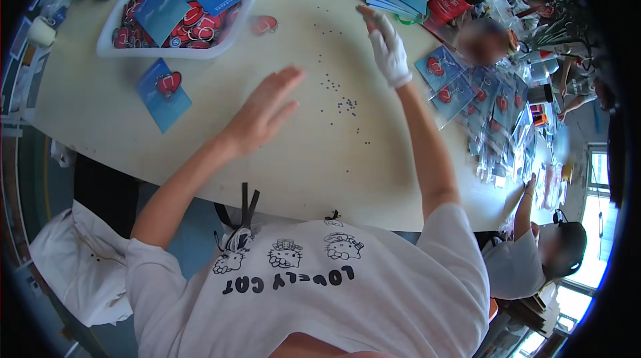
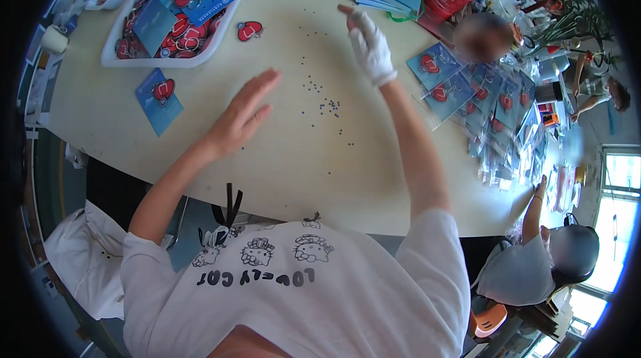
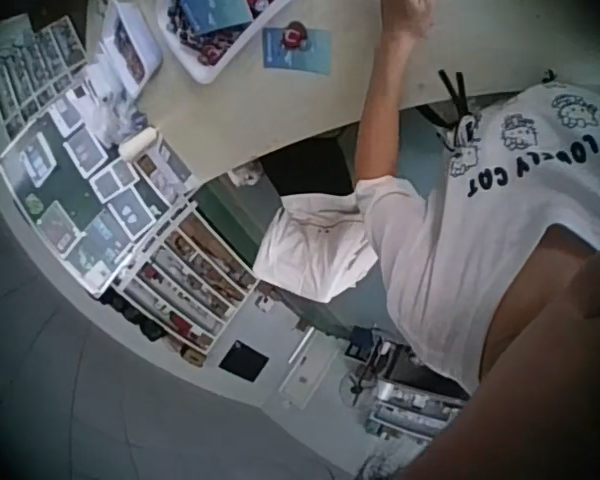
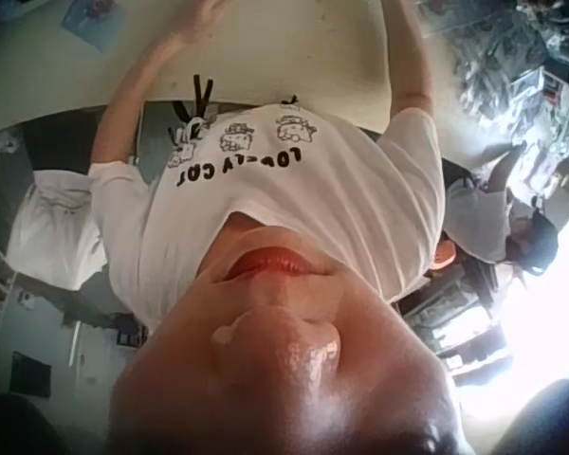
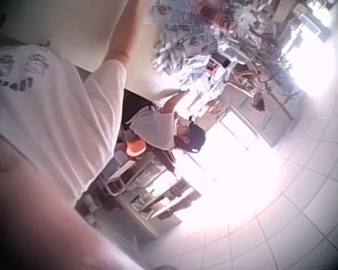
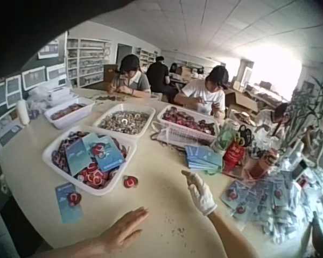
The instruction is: The person packages heart-shaped keychains into clear plastic bags. They pick up a keychain attached to a blue card, insert it into a bag, and place the sealed bag on a pile. The person repeats this process for multiple units, occasionally organizing the stacks of packaged items on the table.
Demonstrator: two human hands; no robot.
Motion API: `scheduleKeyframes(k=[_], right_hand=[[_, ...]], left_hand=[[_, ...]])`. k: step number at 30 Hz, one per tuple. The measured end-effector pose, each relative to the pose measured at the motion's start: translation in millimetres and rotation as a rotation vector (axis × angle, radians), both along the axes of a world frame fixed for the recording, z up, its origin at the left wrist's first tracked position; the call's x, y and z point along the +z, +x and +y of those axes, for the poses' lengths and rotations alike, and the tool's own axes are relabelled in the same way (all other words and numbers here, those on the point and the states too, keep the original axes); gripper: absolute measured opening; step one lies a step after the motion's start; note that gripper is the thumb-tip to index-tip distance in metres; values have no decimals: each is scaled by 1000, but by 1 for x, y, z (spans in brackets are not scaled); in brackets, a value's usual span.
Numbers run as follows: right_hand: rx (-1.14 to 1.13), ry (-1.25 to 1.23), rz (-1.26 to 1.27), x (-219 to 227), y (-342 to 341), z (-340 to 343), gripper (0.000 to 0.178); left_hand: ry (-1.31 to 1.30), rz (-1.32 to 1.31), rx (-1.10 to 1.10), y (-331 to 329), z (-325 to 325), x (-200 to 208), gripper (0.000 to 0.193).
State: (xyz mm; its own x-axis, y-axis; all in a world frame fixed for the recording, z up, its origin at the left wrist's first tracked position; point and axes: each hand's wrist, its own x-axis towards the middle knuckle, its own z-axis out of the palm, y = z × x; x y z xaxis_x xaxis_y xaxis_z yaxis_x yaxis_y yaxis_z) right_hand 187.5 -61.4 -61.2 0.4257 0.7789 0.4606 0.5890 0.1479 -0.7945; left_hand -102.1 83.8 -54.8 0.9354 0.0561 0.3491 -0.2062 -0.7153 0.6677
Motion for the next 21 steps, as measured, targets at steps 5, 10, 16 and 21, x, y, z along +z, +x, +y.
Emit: scheduleKeyframes(k=[5, 10, 16, 21], right_hand=[[-130, -155, -264, -22, 79, 67, 48], [-356, -320, -537, -21, 65, 101, 43], [-95, -336, -507, -11, 48, 106, 37], [432, -315, -309, 12, -12, 95, 37]], left_hand=[[252, -69, 321, 44, 47, -18, 56], [441, -43, 597, 71, 72, -37, 59], [342, -128, 506, 76, 66, -35, 52], [-29, -224, 441, 73, 77, -41, 44]])
